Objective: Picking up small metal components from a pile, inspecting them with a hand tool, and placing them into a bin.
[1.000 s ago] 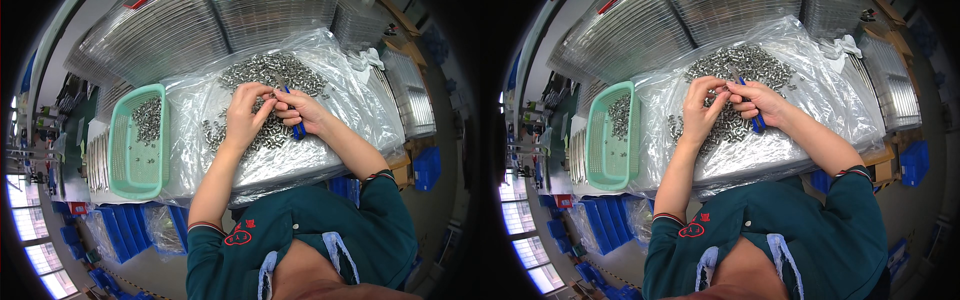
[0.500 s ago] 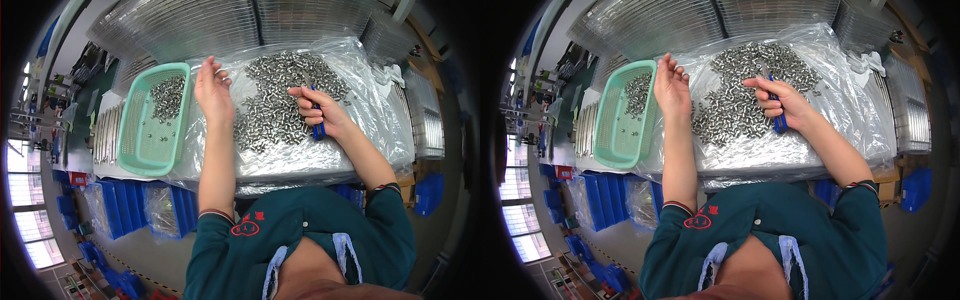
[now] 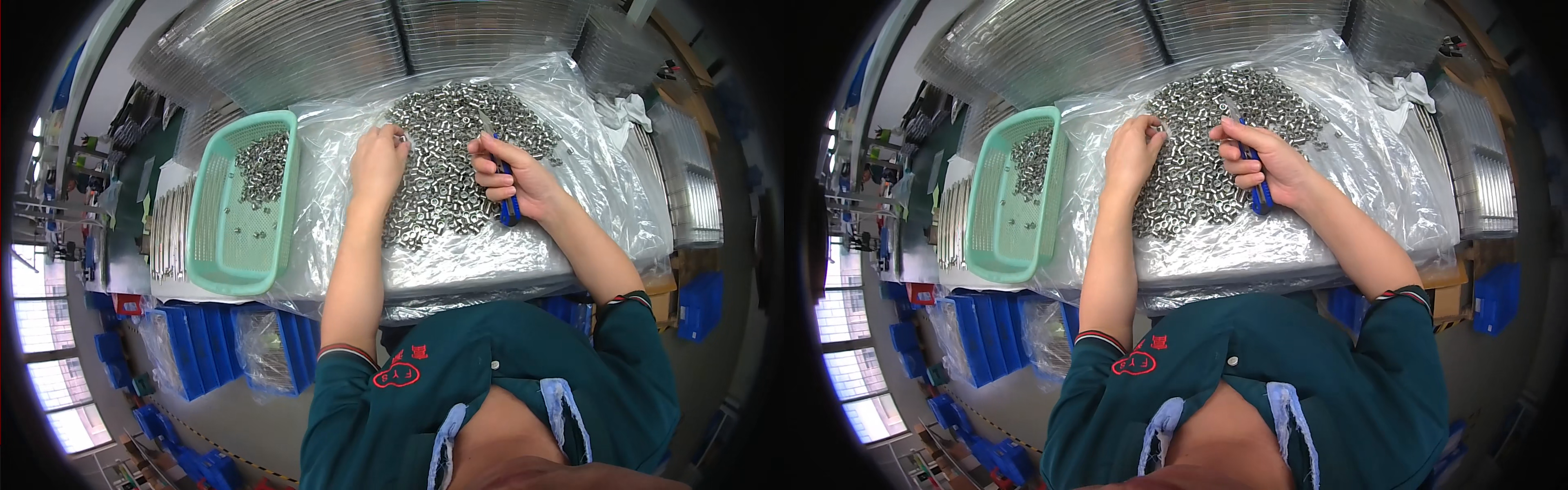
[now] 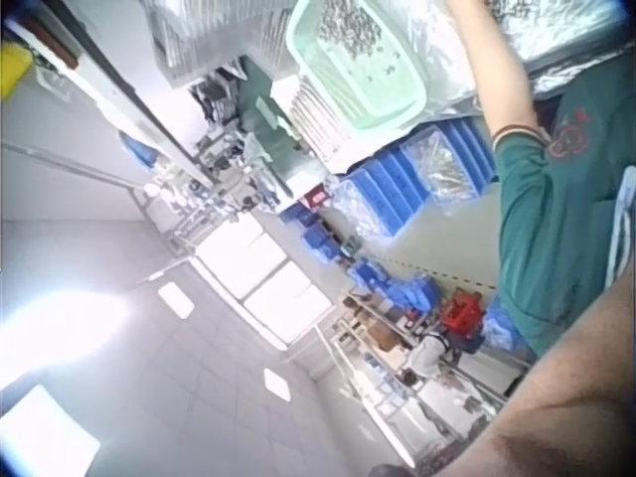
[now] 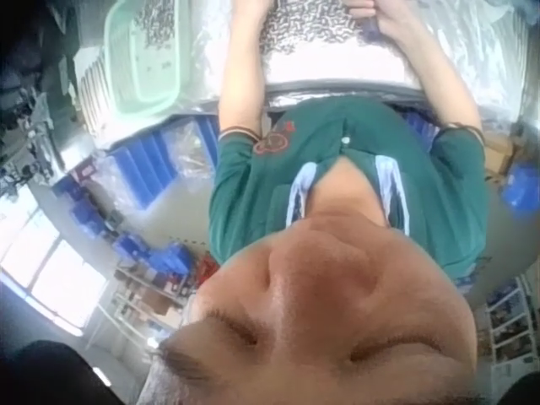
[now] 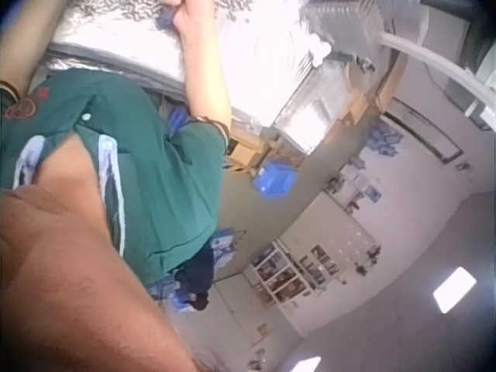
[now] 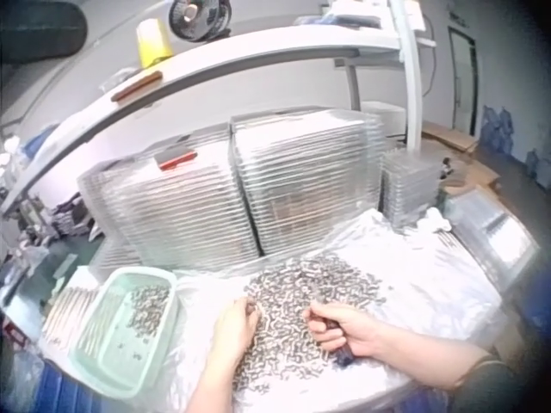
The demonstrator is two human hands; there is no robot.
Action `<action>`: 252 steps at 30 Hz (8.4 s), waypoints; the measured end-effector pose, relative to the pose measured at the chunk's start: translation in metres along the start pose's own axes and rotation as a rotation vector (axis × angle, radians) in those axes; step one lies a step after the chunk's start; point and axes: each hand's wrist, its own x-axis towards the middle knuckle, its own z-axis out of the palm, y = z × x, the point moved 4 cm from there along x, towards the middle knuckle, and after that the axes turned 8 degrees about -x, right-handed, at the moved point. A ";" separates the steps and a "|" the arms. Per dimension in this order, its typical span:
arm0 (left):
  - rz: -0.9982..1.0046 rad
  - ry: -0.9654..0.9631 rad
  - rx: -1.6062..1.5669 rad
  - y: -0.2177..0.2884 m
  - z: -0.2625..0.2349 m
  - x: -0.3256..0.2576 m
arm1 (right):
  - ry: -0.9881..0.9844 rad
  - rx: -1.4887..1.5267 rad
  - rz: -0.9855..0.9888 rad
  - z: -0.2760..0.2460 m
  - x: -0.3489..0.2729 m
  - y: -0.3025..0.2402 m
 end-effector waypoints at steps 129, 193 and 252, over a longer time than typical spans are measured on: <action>0.036 0.124 -0.266 -0.002 -0.014 0.003 | 0.115 -0.047 -0.050 -0.003 0.001 -0.003; 0.250 0.024 -0.655 0.065 0.002 -0.015 | 0.117 -0.118 -0.024 -0.004 0.000 -0.002; -0.200 -0.090 -1.335 0.047 0.009 -0.009 | 0.510 -1.404 -0.817 0.016 -0.024 -0.038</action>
